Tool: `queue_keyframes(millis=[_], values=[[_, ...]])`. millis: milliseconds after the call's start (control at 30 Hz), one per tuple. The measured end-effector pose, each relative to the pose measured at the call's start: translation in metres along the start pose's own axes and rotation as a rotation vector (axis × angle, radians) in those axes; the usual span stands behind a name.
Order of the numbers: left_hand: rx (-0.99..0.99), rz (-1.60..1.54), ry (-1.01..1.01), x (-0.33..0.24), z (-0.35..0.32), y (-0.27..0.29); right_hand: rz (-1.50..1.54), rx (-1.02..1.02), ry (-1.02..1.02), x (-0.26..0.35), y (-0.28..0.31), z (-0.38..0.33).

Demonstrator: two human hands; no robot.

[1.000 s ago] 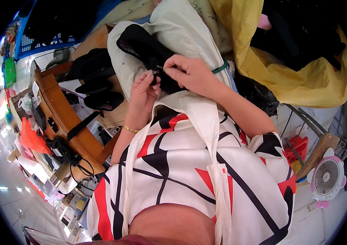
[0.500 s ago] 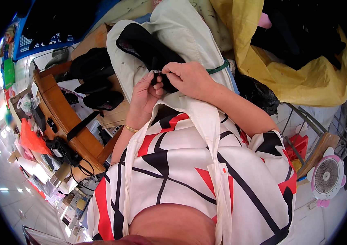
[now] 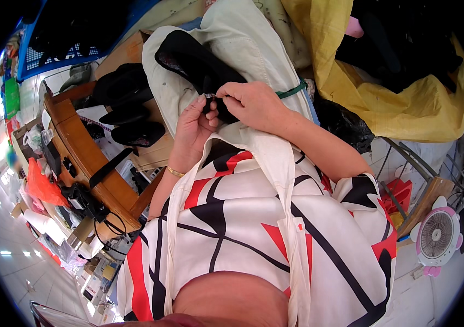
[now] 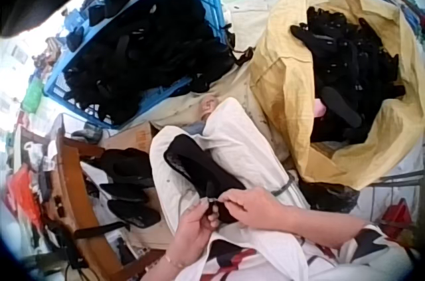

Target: The person sits on the floor and sews black slip-on shoes using a needle and thread. They repeatedly pick up shoes from a nearby pile, stitch the upper to the sole, and place the finished shoes into a blue crate.

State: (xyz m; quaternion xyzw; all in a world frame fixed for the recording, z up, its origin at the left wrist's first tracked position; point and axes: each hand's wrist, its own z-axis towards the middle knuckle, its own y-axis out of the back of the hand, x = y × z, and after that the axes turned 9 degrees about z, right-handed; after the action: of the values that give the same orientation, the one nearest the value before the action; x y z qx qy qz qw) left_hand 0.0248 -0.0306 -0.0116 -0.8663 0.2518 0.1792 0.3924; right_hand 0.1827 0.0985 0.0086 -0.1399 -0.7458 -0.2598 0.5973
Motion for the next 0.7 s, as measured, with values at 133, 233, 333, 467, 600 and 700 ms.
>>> queue_keyframes(millis=[133,233,333,467,600,700], values=[[-0.129,0.131,-0.119,0.000,-0.004,-0.013,0.036,0.010,-0.011,0.001,0.001,0.002],[-0.179,0.194,-0.201,0.002,-0.006,-0.018,0.074,0.053,-0.067,0.004,0.006,0.003],[-0.201,0.297,-0.254,0.001,-0.006,-0.019,0.159,0.090,-0.187,0.004,0.008,0.004],[-0.190,0.411,-0.265,0.003,-0.007,-0.015,0.272,0.100,-0.356,0.015,0.007,0.006],[-0.204,0.486,-0.256,0.004,-0.005,-0.014,0.285,0.096,-0.381,0.010,0.002,0.008],[-0.208,0.598,-0.236,0.000,-0.007,-0.015,0.274,0.097,-0.392,0.008,0.000,0.010]])
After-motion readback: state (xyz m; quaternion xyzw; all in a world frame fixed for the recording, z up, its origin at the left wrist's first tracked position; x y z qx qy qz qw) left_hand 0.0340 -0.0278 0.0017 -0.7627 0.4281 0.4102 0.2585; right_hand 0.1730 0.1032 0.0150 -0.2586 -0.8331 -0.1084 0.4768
